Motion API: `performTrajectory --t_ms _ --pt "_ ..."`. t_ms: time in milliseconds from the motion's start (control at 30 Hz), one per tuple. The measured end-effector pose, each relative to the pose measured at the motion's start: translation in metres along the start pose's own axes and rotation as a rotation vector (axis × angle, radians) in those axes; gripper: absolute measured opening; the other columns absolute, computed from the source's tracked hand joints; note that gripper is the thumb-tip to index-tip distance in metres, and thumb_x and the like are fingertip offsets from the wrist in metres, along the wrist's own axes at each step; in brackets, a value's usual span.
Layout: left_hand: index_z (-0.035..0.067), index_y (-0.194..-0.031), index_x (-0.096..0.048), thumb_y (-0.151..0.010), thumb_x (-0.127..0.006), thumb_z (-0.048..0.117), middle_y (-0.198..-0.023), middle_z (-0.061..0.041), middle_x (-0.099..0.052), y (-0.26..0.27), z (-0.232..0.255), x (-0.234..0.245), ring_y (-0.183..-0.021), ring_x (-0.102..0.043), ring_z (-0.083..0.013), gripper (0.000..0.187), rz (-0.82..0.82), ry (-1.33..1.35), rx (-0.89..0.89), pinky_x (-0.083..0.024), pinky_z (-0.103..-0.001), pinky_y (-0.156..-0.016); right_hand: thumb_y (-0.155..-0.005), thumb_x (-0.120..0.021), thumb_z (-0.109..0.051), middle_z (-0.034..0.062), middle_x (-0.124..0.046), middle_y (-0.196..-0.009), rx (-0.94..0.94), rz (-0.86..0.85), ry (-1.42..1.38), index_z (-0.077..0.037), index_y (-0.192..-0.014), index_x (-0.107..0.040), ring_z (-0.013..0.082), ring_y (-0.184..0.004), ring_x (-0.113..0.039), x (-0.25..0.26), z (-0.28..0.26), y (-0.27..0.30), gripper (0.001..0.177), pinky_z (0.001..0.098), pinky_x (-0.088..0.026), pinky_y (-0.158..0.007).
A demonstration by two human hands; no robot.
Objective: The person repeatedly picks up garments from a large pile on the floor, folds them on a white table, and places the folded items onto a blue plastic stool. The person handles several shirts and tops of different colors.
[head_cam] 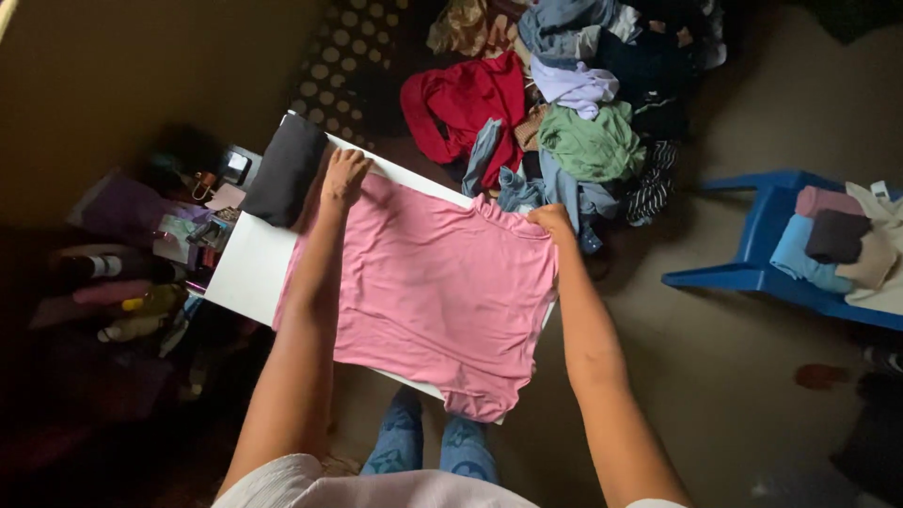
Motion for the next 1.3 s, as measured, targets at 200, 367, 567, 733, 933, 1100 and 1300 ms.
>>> performTrajectory --t_ms 200,367,567,733,933,1100,1300 --pt "0.036 -0.099 -0.069 -0.058 -0.098 0.031 -0.109 0.015 -0.07 0.015 -0.02 0.008 -0.109 -0.065 -0.0204 0.051 0.1 -0.096 0.051 -0.055 -0.041 -0.092 -0.089 -0.082 -0.011 0.0003 -0.065 -0.098 0.114 -0.072 -0.89 -0.011 -0.109 -0.075 0.0187 -0.09 -0.065 0.028 -0.01 0.021 0.022 0.0323 -0.051 -0.084" --pt "0.023 -0.115 -0.075 -0.101 -0.07 0.02 -0.122 -0.002 -0.065 0.002 -0.019 0.072 -0.081 -0.077 -0.038 0.015 0.268 0.151 0.14 -0.06 -0.054 -0.081 -0.096 -0.088 -0.023 0.0034 -0.08 -0.104 0.009 -0.352 -1.229 -0.019 -0.103 -0.077 0.0243 -0.099 -0.079 0.059 -0.024 0.026 0.014 0.0442 -0.064 -0.094" --pt "0.041 -0.096 -0.073 -0.089 -0.081 0.034 -0.086 0.017 -0.078 -0.046 -0.048 0.077 -0.092 -0.077 -0.0169 0.013 0.124 0.011 0.023 -0.041 -0.045 -0.098 -0.074 -0.106 -0.012 0.0247 -0.079 -0.114 -0.196 -0.387 -0.973 0.012 -0.128 -0.068 0.0452 -0.105 -0.079 0.123 -0.089 0.116 0.071 0.0648 -0.062 -0.09" --pt "0.039 -0.094 -0.079 -0.081 -0.087 0.034 -0.088 0.012 -0.08 -0.022 -0.052 0.127 -0.095 -0.077 -0.02 0.017 0.107 0.026 -0.019 -0.051 -0.043 -0.09 -0.082 -0.094 -0.005 0.0095 -0.079 -0.092 0.148 -0.207 -1.022 -0.003 -0.101 -0.08 0.0263 -0.085 -0.08 0.143 -0.068 0.108 0.024 0.0435 -0.065 -0.082" --pt "0.027 -0.103 -0.079 -0.081 -0.082 0.029 -0.1 0.003 -0.078 0.051 -0.057 0.161 -0.1 -0.072 -0.0262 0.022 0.255 0.171 -0.13 -0.053 -0.044 -0.083 -0.103 -0.075 -0.008 0.0014 -0.077 -0.107 0.56 -0.124 -1.119 -0.011 -0.115 -0.074 0.0144 -0.103 -0.072 0.178 -0.063 0.26 0.012 0.0301 -0.053 -0.102" --pt "0.04 -0.1 -0.079 -0.092 -0.082 0.028 -0.102 0.012 -0.074 0.151 -0.052 0.148 -0.099 -0.065 -0.0187 0.014 0.281 0.247 -0.219 -0.048 -0.037 -0.086 -0.094 -0.077 -0.008 0.0011 -0.076 -0.111 0.534 -0.166 -1.107 -0.012 -0.115 -0.073 0.0151 -0.108 -0.072 0.149 -0.047 0.429 0.021 0.0301 -0.05 -0.104" --pt "0.033 -0.081 -0.077 -0.09 -0.074 0.017 -0.09 0.004 -0.075 0.265 -0.019 0.098 -0.086 -0.066 -0.0281 0.019 0.244 0.399 -0.227 -0.051 -0.042 -0.079 -0.079 -0.087 -0.005 0.0075 -0.076 -0.094 0.554 -0.193 -0.773 -0.008 -0.09 -0.084 0.02 -0.096 -0.068 -0.005 0.09 0.484 0.012 0.0387 -0.049 -0.101"
Point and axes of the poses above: each hand's wrist, its own y-axis away from the middle knuckle, its own x-axis out of the back of the hand, z = x × y, the point moved 3 cm from there along -y, towards the middle knuckle
